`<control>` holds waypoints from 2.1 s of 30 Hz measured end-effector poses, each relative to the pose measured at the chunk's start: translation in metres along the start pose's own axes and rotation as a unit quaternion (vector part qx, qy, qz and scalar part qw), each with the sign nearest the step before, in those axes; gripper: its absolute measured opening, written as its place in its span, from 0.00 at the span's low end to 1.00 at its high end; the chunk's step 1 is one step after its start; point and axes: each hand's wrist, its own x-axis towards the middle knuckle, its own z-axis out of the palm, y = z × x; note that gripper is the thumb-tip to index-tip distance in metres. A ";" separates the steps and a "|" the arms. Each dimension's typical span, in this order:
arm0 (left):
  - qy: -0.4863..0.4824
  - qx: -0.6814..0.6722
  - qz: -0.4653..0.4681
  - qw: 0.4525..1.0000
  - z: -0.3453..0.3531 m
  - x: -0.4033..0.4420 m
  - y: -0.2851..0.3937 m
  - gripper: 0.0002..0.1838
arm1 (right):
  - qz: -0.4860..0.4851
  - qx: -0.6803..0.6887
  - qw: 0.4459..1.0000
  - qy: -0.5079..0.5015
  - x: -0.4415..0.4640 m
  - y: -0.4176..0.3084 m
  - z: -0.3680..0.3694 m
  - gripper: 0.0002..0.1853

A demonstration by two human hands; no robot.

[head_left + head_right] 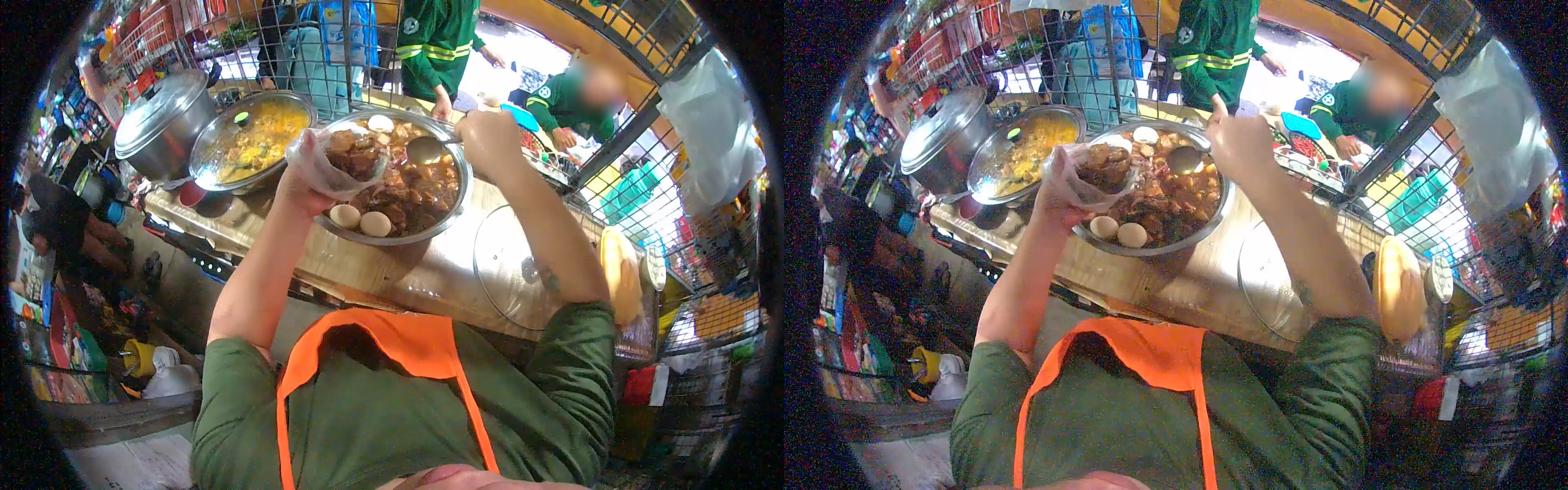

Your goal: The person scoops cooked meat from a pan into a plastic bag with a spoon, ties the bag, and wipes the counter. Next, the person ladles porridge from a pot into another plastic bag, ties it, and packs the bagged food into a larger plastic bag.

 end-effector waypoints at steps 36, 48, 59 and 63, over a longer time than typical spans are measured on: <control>-0.063 -0.057 -0.004 0.996 -0.012 -0.011 0.004 0.48 | -0.088 -0.153 0.982 -0.074 -0.001 -0.031 0.022 0.05; 0.024 0.025 0.048 0.998 -0.007 -0.025 0.009 0.49 | -0.003 0.182 0.918 -0.353 0.004 0.061 0.003 0.11; 0.030 0.022 0.027 0.999 -0.008 -0.018 0.004 0.51 | -0.013 0.041 0.999 0.008 -0.031 0.012 0.024 0.06; 0.022 0.039 0.033 0.998 -0.014 -0.017 0.002 0.51 | 0.059 0.106 0.979 -0.166 -0.030 0.001 0.030 0.07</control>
